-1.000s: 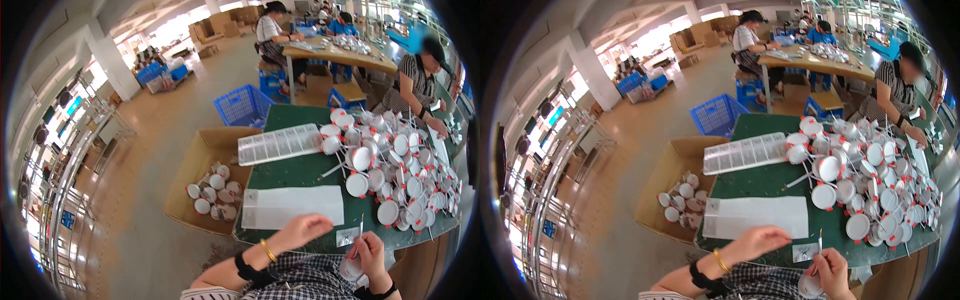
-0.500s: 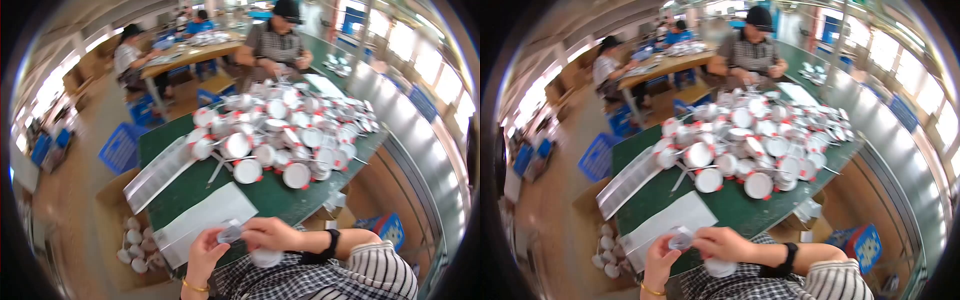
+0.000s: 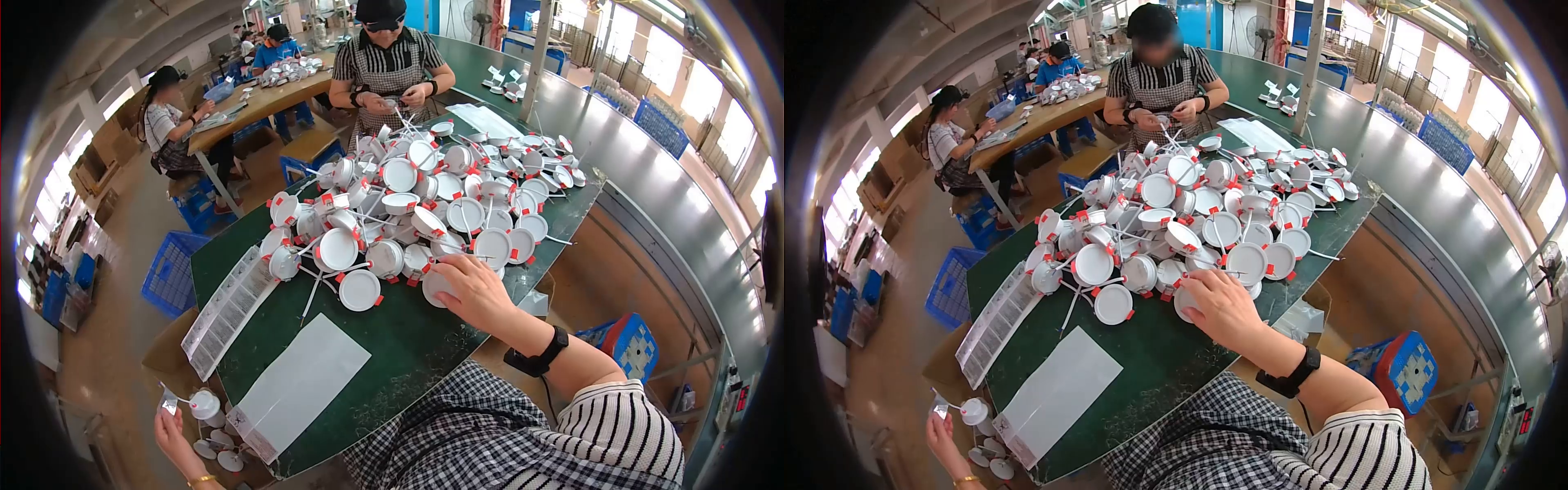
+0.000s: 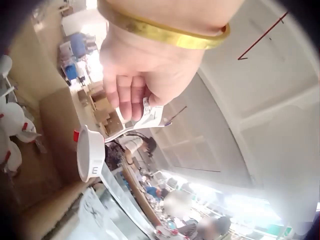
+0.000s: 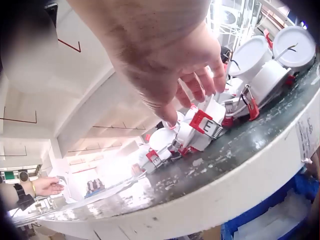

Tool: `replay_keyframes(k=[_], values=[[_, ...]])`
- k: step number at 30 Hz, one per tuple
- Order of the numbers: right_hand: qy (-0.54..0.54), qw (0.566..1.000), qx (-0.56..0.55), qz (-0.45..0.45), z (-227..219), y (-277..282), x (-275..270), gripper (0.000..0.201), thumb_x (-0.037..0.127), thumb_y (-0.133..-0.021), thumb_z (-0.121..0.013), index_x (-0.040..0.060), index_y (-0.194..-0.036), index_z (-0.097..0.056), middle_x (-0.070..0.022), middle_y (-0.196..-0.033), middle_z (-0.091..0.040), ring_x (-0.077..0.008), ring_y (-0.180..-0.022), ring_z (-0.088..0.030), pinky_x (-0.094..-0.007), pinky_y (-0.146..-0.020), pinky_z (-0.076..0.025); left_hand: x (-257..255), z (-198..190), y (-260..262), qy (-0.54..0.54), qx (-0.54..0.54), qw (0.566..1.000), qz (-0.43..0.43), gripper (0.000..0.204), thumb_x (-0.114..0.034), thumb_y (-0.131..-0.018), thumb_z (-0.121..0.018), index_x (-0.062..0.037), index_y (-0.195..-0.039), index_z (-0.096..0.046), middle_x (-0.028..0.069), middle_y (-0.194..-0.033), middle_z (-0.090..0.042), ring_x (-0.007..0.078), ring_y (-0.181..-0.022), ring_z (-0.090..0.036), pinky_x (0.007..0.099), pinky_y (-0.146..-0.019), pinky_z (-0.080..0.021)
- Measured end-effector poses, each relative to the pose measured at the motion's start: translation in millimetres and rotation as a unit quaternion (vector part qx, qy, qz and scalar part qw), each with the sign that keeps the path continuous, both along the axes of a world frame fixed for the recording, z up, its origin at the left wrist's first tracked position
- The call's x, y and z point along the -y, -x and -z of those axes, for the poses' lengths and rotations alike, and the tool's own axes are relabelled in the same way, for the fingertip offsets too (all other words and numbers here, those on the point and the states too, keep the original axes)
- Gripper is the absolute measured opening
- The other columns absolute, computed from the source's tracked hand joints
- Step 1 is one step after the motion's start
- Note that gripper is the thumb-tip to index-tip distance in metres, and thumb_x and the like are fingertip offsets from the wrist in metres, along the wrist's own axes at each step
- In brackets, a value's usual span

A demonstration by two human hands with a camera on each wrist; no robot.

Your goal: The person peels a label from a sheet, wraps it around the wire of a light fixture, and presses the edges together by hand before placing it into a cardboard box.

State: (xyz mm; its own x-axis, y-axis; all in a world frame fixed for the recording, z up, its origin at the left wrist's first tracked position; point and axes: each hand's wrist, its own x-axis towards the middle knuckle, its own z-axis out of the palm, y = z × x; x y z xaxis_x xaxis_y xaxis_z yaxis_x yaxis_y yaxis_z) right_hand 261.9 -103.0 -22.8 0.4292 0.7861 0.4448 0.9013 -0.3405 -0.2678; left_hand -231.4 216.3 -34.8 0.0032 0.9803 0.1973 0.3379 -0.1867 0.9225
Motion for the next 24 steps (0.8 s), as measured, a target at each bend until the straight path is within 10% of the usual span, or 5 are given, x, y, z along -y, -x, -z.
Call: replay_keyframes(k=[6,12,15,20,24], values=[[0.039,0.998,-0.028,-0.038,10.9,13.3,4.3,0.067,0.026,-0.068,-0.078,0.0087,-0.126,-0.048,-0.0096,-0.123,-0.051,-0.0267,-0.114,-0.05,-0.0387,-0.092,-0.044,25.2,-10.0,-43.2,-0.049,-0.129,0.989,0.059,0.033,-0.019,-0.097,-0.05,0.0014,-0.123,-0.056,0.011,-0.124,-0.058,0.0196,-0.114,-0.054,0.0312,-0.099,-0.039],[0.053,0.962,-0.105,-0.247,8.6,73.7,12.4,0.074,0.024,-0.068,-0.078,0.0092,-0.133,-0.044,-0.009,-0.129,-0.049,-0.0265,-0.116,-0.05,-0.0376,-0.094,-0.045,142.3,-11.6,-157.0,0.049,-0.098,0.946,0.305,0.02,-0.014,-0.092,-0.058,-0.0044,-0.109,-0.062,0.0067,-0.108,-0.063,0.0154,-0.097,-0.06,0.0282,-0.085,-0.048],[0.043,0.953,-0.094,-0.286,14.5,94.6,10.4,0.071,0.021,-0.071,-0.076,0.0087,-0.133,-0.044,-0.0097,-0.131,-0.048,-0.0268,-0.116,-0.05,-0.0361,-0.095,-0.045,201.7,-8.3,-210.8,0.014,-0.03,0.887,0.46,0.053,-0.01,-0.075,-0.076,-0.0062,-0.123,-0.054,0.0121,-0.127,-0.054,0.0247,-0.106,-0.059,0.0344,-0.084,-0.051],[-0.08,0.885,-0.246,-0.387,23.8,91.9,10.3,0.045,-0.001,-0.074,-0.067,0.0047,-0.118,-0.056,-0.0135,-0.124,-0.052,-0.029,-0.106,-0.056,-0.0368,-0.088,-0.05,214.1,9.3,-229.1,-0.068,-0.131,0.894,0.424,0.054,-0.007,-0.075,-0.076,-0.0016,-0.123,-0.052,0.011,-0.118,-0.058,0.0218,-0.102,-0.06,0.0297,-0.083,-0.051],[0.04,0.858,-0.468,-0.208,20.6,70.8,19.8,0.025,0.006,-0.089,-0.058,0.0022,-0.114,-0.059,-0.0113,-0.109,-0.061,-0.0194,-0.093,-0.06,-0.03,-0.076,-0.052,197.6,30.7,-216.6,0.123,0.015,0.889,0.44,0.033,-0.005,-0.082,-0.069,-0.0042,-0.113,-0.057,0.0084,-0.106,-0.064,0.0171,-0.093,-0.062,0.0273,-0.083,-0.049]])
